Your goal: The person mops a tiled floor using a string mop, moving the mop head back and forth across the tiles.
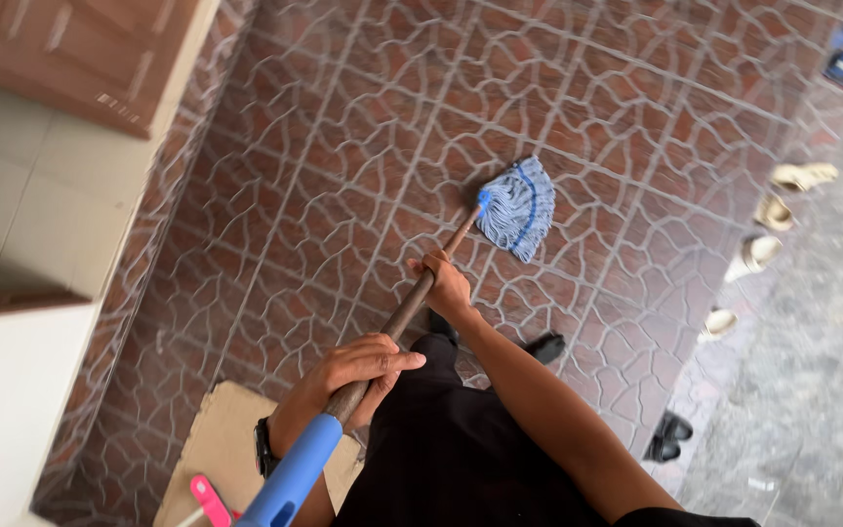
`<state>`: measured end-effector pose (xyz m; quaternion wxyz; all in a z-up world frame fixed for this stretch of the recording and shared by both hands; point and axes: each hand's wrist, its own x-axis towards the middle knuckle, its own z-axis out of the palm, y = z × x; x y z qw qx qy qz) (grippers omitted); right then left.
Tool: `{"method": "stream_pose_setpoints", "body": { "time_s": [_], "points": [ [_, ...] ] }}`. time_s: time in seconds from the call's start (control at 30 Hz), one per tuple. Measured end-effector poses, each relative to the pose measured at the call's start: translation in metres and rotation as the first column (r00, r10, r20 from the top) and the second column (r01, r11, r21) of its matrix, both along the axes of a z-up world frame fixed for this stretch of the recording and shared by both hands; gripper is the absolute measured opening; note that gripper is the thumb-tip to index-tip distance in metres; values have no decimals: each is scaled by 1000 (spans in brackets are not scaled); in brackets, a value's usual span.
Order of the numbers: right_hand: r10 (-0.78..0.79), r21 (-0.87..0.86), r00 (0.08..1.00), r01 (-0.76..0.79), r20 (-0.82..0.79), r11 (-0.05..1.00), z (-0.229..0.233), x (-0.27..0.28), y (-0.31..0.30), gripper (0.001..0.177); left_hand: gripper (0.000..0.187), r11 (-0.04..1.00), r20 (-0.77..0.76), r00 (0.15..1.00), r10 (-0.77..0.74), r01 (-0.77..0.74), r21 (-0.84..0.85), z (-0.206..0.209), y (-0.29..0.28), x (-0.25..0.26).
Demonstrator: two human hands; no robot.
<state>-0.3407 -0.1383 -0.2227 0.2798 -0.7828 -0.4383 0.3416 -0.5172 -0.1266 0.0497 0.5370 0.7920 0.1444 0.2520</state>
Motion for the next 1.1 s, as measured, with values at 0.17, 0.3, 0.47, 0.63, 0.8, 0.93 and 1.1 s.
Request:
{"method": "stream_pose_setpoints", "body": {
  "time_s": [0.17,0.3,0.47,0.63,0.8,0.93,1.1],
  "points": [
    [159,15,983,-158,-91,987,7,-48,17,36,37,997,-23,999,47,-45,55,12,-6,-35],
    [270,-103,961,-274,-55,956,22,-67,21,41,34,985,42,993,110,-115,133,21,-9,-47],
    [353,-6,931,-355,-95,935,35,-53,-32,46,35,987,103,989,103,-114,111,35,-34,-39],
    [226,-18,974,-227,-19,974,41,-12,-88,47,41,995,109,994,-31,21,95,30,-66,1],
    [79,-68,997,-81,-26,994,48,36,-139,46,43,988,106,987,-124,113,105,26,-101,50],
    [-7,-17,1000,7,20,1000,40,68,-186,37,43,970,84,972,-220,209,128,19,-130,83],
    [-153,-37,988,153,5,988,18,111,-241,18,38,941,67,942,-329,321,106,-1,-157,121]
  ]
}}
